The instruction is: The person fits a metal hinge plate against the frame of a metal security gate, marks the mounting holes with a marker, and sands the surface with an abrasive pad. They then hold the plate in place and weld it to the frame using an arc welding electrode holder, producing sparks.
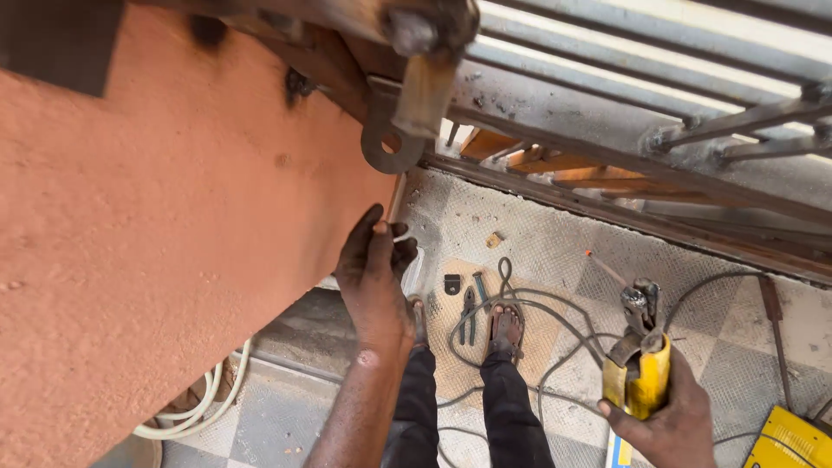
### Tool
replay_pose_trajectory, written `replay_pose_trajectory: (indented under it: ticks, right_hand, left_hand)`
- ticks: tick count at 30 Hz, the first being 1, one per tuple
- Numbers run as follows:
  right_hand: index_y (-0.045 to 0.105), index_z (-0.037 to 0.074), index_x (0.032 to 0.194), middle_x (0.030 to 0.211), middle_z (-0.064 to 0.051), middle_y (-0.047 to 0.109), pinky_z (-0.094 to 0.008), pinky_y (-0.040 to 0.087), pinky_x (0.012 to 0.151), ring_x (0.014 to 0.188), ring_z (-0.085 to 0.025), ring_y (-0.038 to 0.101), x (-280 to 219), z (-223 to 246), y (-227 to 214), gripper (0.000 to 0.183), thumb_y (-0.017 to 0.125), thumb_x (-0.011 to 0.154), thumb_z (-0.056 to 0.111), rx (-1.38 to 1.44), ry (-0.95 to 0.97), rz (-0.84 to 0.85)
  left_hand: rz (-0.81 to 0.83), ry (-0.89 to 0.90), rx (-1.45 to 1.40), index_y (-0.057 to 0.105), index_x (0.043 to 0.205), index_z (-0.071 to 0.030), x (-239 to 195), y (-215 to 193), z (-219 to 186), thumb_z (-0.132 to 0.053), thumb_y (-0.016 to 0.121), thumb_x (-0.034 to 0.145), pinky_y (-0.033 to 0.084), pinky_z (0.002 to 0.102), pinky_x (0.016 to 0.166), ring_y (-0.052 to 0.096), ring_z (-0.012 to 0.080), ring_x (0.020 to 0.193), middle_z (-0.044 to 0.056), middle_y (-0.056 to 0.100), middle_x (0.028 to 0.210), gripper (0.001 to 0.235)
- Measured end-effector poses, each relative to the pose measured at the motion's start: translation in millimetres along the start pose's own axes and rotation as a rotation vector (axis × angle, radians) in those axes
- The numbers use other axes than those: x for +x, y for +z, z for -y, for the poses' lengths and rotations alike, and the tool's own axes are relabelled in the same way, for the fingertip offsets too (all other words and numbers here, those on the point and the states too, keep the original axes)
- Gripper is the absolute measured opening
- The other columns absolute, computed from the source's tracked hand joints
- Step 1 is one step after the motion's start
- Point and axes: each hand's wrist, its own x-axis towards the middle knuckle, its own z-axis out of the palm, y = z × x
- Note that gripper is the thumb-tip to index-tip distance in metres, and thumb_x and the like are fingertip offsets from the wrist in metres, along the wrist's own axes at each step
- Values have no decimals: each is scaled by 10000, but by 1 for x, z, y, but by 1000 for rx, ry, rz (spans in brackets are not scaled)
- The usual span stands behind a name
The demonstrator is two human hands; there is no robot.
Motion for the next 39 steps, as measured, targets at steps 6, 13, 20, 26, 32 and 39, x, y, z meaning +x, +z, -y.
replay_pose_trajectory:
  ticks: [6, 13, 20, 26, 32, 39]
  right_hand:
    - [639, 112, 1385, 1101, -158, 731, -437, 585, 846, 955, -341, 719, -61, -30, -48, 913, 934, 574, 410, -801, 152, 26]
    - [600, 74, 1398, 1154, -193, 727, -484, 573, 858, 1012, -382, 710, -43, -132, 77, 963, 932, 549, 386, -467, 345, 55]
    - [598, 28, 1311, 1047, -156, 751, -392, 575, 835, 935, -270, 739, -39, -203, 184, 822, 928, 583, 221, -205, 484, 184]
    - [582, 3, 1296, 1010, -107, 748, -340, 577, 809, 899, -196, 719, -47, -216, 176, 790, 906, 599, 183, -105, 490, 207]
    - [567, -11, 1294, 1019, -105, 715, -322, 554, 803, 885, -178, 675, -54, -209, 167, 779, 929, 618, 124, -55, 488, 83]
    - [584, 5, 1309, 992, -108, 731, -335, 563, 764, 846, -205, 676, -81, -155, 126, 734, 890, 651, 107, 114, 593, 57]
  left_hand:
    - [-229, -552, 132, 680, 1128, -53, -3, -141, 151, -111, 637, 948, 559, 281, 624, 678, 136, 676, 77, 723, 864, 194]
    - [-34, -429, 756, 775, 1015, -21, 21, -282, 391, -149, 720, 927, 499, 361, 695, 633, 218, 758, 97, 706, 859, 165]
    - [-21, -28, 1512, 672, 1247, -45, 106, -291, 575, -201, 815, 717, 537, 488, 912, 668, 409, 1037, 230, 707, 1113, 571]
    - [-38, -199, 1488, 688, 1150, -99, 130, -270, 613, -331, 807, 855, 551, 508, 915, 694, 380, 1026, 173, 734, 1121, 393]
    - [48, -291, 825, 684, 1200, -41, 93, -252, 525, -174, 763, 903, 591, 398, 865, 722, 245, 995, 122, 743, 1112, 334]
    - [67, -556, 131, 661, 1250, -14, 26, -123, 284, -59, 656, 927, 608, 345, 852, 718, 192, 981, 94, 732, 1124, 327]
